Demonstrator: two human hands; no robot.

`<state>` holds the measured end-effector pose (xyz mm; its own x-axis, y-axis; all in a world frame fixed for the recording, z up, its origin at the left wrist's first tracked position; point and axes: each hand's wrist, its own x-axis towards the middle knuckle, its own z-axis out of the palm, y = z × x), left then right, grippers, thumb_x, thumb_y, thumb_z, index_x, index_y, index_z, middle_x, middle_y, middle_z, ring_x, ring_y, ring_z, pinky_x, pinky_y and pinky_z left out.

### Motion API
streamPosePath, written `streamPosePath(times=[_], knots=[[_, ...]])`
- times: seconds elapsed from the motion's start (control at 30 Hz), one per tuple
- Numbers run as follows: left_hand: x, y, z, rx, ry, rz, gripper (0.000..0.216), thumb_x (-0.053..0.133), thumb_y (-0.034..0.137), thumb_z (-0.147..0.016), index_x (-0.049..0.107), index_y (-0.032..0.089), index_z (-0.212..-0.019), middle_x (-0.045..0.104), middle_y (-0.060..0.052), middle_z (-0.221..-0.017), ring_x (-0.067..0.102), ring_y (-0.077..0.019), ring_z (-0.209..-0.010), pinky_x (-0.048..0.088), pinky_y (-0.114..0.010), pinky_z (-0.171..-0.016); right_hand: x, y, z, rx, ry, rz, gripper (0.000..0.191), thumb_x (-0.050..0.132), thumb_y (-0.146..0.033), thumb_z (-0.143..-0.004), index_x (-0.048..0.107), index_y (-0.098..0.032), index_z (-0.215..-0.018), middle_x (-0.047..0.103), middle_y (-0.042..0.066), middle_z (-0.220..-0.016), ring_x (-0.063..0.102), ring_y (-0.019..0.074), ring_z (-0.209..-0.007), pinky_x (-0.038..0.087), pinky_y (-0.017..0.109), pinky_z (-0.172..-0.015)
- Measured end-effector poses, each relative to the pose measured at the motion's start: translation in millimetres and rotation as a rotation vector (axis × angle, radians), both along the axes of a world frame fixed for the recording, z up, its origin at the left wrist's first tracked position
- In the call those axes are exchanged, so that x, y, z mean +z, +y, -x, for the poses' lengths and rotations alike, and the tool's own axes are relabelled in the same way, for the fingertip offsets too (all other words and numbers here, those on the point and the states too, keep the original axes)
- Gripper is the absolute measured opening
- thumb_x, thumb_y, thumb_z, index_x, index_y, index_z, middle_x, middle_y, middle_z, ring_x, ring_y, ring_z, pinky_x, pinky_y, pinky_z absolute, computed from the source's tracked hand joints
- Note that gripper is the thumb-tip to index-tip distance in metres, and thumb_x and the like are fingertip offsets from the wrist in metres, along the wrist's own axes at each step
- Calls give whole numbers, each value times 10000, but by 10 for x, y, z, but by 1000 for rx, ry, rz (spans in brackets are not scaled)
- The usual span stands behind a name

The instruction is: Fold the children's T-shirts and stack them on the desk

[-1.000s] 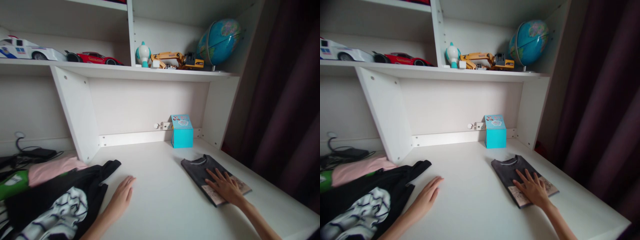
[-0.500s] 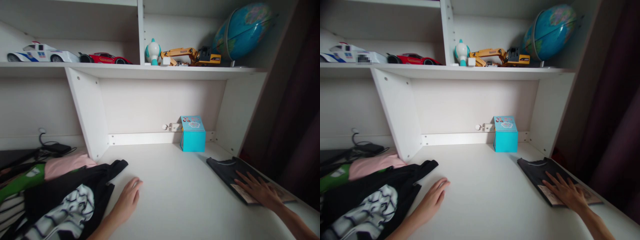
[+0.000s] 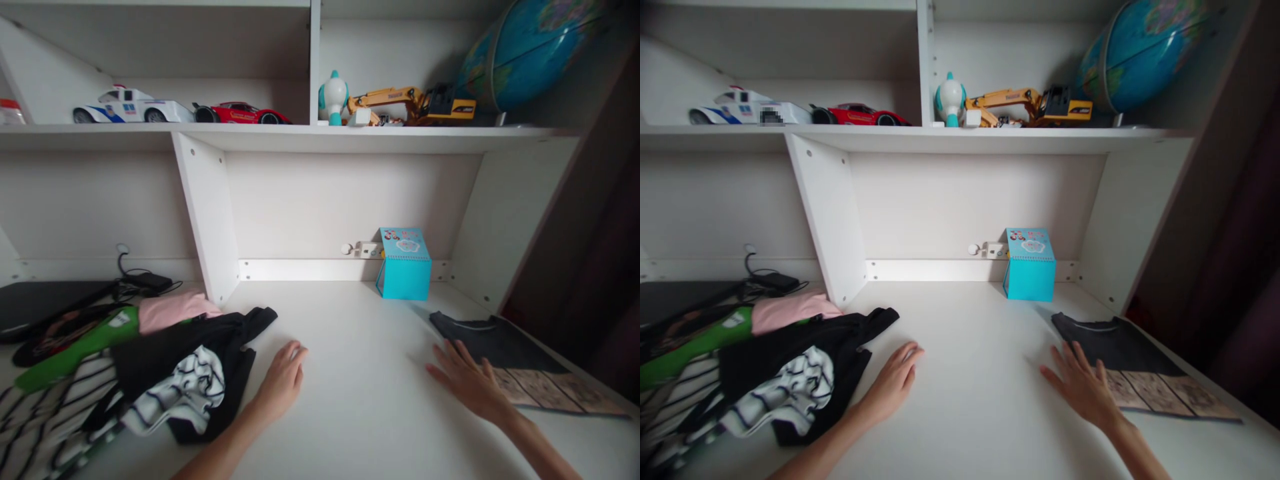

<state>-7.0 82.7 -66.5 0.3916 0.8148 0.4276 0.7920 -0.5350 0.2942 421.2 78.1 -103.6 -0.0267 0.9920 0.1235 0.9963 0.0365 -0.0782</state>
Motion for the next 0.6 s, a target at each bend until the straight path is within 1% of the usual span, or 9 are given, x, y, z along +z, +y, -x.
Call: streamPosePath(times=[0.03, 0.1, 0.17, 0.2, 0.3, 0.37, 0.43, 0.5, 0.6], knots=[[0, -5, -1, -2, 4, -3, 396, 363, 94, -832, 545, 219, -1161, 518, -80, -1218, 464, -217, -1165, 417, -413, -1003, 56, 48, 223, 0, -8, 46, 562, 281, -487, -800, 555, -264, -1237, 305, 99, -1446, 42, 331, -1360, 107, 671, -1015], [9, -17, -5, -7, 12, -5, 399, 349, 94, -838, 542, 223, -1162, 515, -80, -1213, 466, -216, -1160, 420, -412, -998, 133, 198, 636, 13, 12, 89, 714, 223, -563, -826, 359, -135, -1381, 205, 126, -1480, 72, 304, -1366, 142, 584, -1060], [26, -28, -10, -12, 14, -3, 405, 342, 93, -838, 537, 228, -1166, 514, -79, -1200, 471, -214, -1150, 422, -409, -992, 168, 394, 972, 37, 37, 94, 807, 168, -616, -838, 212, -60, -1421, 150, 149, -1489, 87, 283, -1369, 171, 522, -1074], [33, -31, -12, -12, 12, -1, 406, 341, 91, -837, 534, 227, -1167, 514, -79, -1195, 472, -215, -1147, 420, -410, -993, 176, 495, 1105, 55, 45, 96, 822, 154, -630, -842, 186, -51, -1424, 140, 154, -1489, 86, 277, -1370, 180, 509, -1073], [45, -33, -10, -8, 1, 7, 400, 339, 86, -835, 529, 216, -1162, 506, -84, -1201, 460, -219, -1159, 401, -416, -1007, 196, 725, 1370, 96, 62, 97, 815, 154, -646, -849, 169, -74, -1430, 134, 160, -1488, 86, 293, -1371, 178, 563, -1047], [45, -30, -5, -5, -6, 13, 392, 344, 82, -831, 529, 207, -1153, 495, -90, -1215, 449, -222, -1169, 391, -412, -1013, 206, 778, 1447, 119, 68, 93, 760, 151, -631, -862, 157, -135, -1438, 122, 141, -1494, 83, 310, -1369, 166, 621, -1018], [49, -31, -1, -8, -9, 24, 390, 358, 76, -818, 534, 204, -1142, 498, -93, -1204, 454, -221, -1159, 395, -400, -1006, 202, 756, 1466, 143, 70, 85, 672, 155, -599, -881, 160, -224, -1438, 106, 102, -1504, 69, 315, -1370, 152, 644, -1004], [67, -45, -1, -11, -8, 37, 388, 373, 71, -802, 542, 204, -1125, 508, -90, -1177, 468, -217, -1138, 398, -393, -1000, 178, 701, 1455, 167, 65, 73, 597, 181, -562, -897, 175, -293, -1429, 109, 63, -1510, 59, 311, -1372, 146, 634, -1012], [133, -101, -10, 0, 0, 57, 383, 387, 77, -791, 554, 213, -1108, 519, -85, -1166, 478, -217, -1126, 389, -375, -1005, 114, 633, 1436, 158, 49, 30, 558, 228, -533, -900, 212, -324, -1417, 169, 43, -1504, 87, 302, -1371, 174, 611, -1020]])
